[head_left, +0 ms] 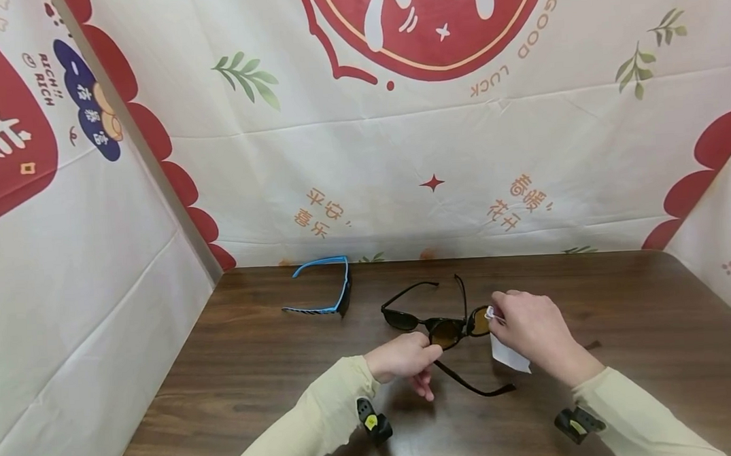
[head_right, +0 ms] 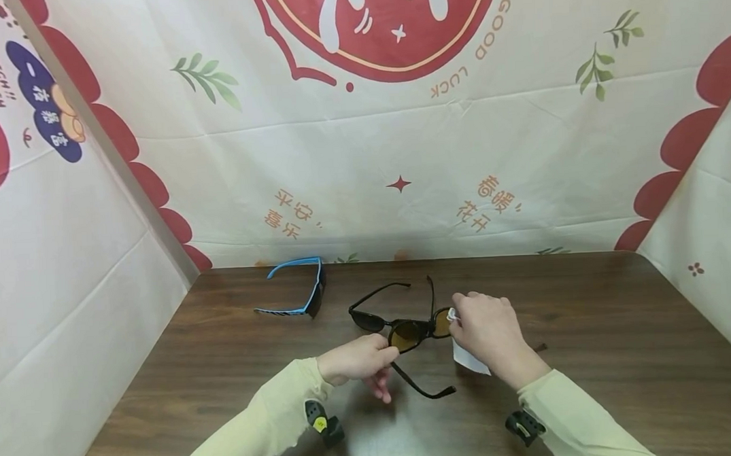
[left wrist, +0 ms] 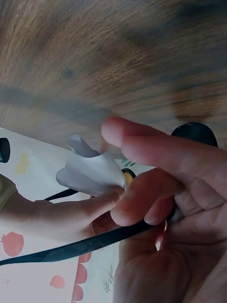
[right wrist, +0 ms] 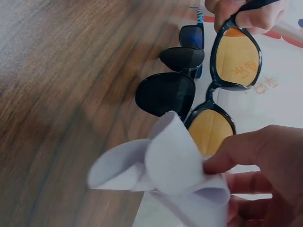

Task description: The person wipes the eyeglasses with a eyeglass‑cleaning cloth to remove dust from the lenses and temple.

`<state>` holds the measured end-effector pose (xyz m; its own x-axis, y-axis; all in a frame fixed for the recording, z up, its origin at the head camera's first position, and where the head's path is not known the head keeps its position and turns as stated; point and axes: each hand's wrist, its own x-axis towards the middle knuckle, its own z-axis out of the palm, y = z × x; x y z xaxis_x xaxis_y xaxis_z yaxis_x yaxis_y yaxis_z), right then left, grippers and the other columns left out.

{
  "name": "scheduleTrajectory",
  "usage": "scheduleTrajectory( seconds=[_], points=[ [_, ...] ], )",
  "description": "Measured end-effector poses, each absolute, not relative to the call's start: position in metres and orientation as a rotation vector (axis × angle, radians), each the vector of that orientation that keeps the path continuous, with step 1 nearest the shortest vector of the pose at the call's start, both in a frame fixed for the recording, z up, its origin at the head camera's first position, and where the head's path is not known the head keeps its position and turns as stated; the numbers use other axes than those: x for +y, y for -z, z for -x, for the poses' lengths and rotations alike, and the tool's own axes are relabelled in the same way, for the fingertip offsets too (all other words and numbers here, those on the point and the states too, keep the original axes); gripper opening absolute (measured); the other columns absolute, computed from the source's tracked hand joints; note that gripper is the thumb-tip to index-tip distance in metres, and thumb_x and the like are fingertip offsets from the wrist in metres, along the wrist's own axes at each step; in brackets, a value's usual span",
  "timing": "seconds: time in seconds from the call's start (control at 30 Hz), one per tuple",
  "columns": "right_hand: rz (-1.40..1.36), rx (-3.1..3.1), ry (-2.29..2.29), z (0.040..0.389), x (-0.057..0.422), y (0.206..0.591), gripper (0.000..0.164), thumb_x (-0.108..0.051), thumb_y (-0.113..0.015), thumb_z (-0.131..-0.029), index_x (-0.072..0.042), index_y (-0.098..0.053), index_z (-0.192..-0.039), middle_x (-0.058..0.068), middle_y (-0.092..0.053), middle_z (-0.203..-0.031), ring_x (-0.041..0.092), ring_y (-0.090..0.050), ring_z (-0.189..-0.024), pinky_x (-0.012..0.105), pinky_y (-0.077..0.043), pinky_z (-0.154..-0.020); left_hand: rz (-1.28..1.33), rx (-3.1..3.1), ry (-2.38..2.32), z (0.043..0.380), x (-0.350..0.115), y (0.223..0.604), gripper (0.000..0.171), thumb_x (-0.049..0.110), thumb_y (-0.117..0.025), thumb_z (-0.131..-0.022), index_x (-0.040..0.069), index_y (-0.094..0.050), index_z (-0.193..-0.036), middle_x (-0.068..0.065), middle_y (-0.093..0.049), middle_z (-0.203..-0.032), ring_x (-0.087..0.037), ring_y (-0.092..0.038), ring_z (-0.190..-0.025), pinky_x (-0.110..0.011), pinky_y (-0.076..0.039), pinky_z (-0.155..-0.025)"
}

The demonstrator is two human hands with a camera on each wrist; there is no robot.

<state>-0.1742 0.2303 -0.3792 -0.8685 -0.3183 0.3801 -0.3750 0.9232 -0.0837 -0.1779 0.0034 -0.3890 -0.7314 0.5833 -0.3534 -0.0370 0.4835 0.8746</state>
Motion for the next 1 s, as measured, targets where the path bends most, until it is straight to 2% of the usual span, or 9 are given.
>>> scheduleTrajectory(
  seconds=[0.1, 0.23, 0.3, 0.57, 0.8, 1.0],
  points=[
    [-0.576, -2.610, -0.255, 0.1765, 0.2295, 0.3824, 0.023, -0.007, -0.070, -0.075, -0.013, -0.049, -0.067, -0.005, -0.041, -0.058, 0.010, -0.037, -0.049, 0.030, -0.030, -0.045, -0.423, 2.083, -1.274, 0.1782, 0.0035, 0.3901, 0.026, 0.009, -0.043, -0.098, -0.013, -0.049, -0.085, -0.005, -0.047, -0.055, -0.024, -0.066, -0.052, -0.034, -0.054, -0.053],
    [-0.701, -2.484, -0.293, 0.1807, 0.2266, 0.3852, 0.022, -0.007, -0.073, -0.074, -0.016, -0.054, -0.070, -0.010, -0.044, -0.062, 0.006, -0.042, -0.053, 0.033, -0.035, -0.049, -0.380, 2.097, -1.325, 0.1776, 0.0040, 0.3924, 0.022, 0.007, -0.044, -0.097, 0.002, -0.044, -0.075, -0.003, -0.043, -0.053, -0.017, -0.061, -0.047, -0.026, -0.050, -0.047],
    [-0.737, -2.482, -0.312, 0.1816, 0.2248, 0.3858, 0.022, -0.008, -0.075, -0.075, -0.018, -0.055, -0.071, -0.012, -0.045, -0.064, 0.004, -0.045, -0.056, 0.035, -0.037, -0.054, -0.368, 2.110, -1.345, 0.1772, 0.0039, 0.3934, 0.023, 0.006, -0.044, -0.097, 0.007, -0.041, -0.074, -0.001, -0.040, -0.051, -0.012, -0.056, -0.045, -0.023, -0.046, -0.044],
    [-0.800, -2.663, -0.244, 0.1794, 0.2250, 0.3821, 0.026, -0.013, -0.078, -0.077, -0.023, -0.054, -0.072, -0.015, -0.044, -0.066, 0.002, -0.046, -0.059, 0.042, -0.038, -0.064, -0.353, 2.095, -1.355, 0.1790, 0.0029, 0.3949, 0.024, 0.006, -0.043, -0.096, 0.009, -0.039, -0.072, 0.000, -0.038, -0.051, -0.010, -0.053, -0.044, -0.021, -0.043, -0.044],
    [-0.606, -2.762, -0.069, 0.1765, 0.2244, 0.3811, 0.024, -0.012, -0.070, -0.076, -0.019, -0.048, -0.068, -0.008, -0.042, -0.061, 0.013, -0.045, -0.057, 0.043, -0.034, -0.059, -0.379, 2.081, -1.309, 0.1793, 0.0019, 0.3961, 0.026, 0.007, -0.043, -0.097, 0.009, -0.039, -0.071, 0.000, -0.038, -0.049, -0.010, -0.052, -0.044, -0.020, -0.041, -0.043],
    [-0.461, -2.686, -0.085, 0.1758, 0.2229, 0.3830, 0.025, -0.011, -0.064, -0.075, -0.016, -0.042, -0.063, -0.004, -0.038, -0.056, 0.020, -0.044, -0.055, 0.044, -0.035, -0.056, -0.403, 2.070, -1.264, 0.1810, 0.0005, 0.3952, 0.025, 0.009, -0.043, -0.099, 0.007, -0.041, -0.075, -0.001, -0.040, -0.052, -0.011, -0.052, -0.045, -0.021, -0.041, -0.044]
  ],
)
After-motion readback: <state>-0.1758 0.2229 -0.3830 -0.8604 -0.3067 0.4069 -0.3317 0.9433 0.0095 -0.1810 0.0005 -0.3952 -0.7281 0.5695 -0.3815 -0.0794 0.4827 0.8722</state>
